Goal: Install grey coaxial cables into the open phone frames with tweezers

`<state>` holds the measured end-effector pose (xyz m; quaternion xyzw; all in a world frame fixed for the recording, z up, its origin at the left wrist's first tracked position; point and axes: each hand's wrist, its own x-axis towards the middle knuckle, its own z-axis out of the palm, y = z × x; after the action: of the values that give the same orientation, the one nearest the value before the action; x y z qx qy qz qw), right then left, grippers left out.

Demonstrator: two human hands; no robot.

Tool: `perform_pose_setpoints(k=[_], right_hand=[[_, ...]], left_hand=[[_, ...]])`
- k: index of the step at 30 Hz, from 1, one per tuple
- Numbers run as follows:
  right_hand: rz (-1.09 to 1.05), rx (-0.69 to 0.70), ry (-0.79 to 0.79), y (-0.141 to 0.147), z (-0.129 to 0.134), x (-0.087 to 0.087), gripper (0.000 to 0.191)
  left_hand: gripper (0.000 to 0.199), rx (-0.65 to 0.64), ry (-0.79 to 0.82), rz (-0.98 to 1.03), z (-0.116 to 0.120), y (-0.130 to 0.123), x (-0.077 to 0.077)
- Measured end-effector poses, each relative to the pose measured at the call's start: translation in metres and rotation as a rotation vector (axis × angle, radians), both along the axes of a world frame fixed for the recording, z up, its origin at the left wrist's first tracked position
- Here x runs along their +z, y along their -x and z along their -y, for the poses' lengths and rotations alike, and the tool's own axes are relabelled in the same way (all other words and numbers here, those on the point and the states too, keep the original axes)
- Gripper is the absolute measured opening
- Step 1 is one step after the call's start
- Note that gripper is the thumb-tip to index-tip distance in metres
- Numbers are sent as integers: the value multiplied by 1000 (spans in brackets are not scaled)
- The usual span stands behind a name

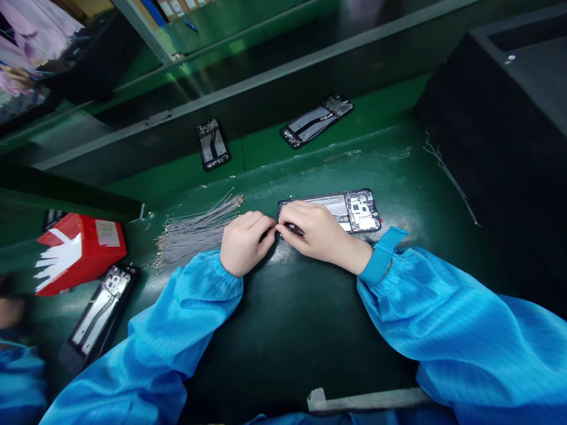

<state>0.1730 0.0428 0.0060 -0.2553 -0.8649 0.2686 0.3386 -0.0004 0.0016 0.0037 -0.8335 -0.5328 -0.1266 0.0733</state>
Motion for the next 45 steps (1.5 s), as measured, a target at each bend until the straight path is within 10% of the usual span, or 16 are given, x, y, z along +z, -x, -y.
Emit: perform_pose_setpoints(k=[11, 20, 30, 45], right_hand=[[16, -42, 100, 3, -3, 6, 10], [225, -785, -96, -94, -11, 6, 27], [-13, -342, 225, -77, 20, 12, 12], [8, -350, 277, -79, 30, 8, 5]], left_hand=[[19, 8, 105, 66, -1, 5, 2], [21, -391, 147, -36, 2, 13, 12], [23, -478, 112, -106, 3, -18, 14], [18, -360, 70, -57, -8, -47, 8]])
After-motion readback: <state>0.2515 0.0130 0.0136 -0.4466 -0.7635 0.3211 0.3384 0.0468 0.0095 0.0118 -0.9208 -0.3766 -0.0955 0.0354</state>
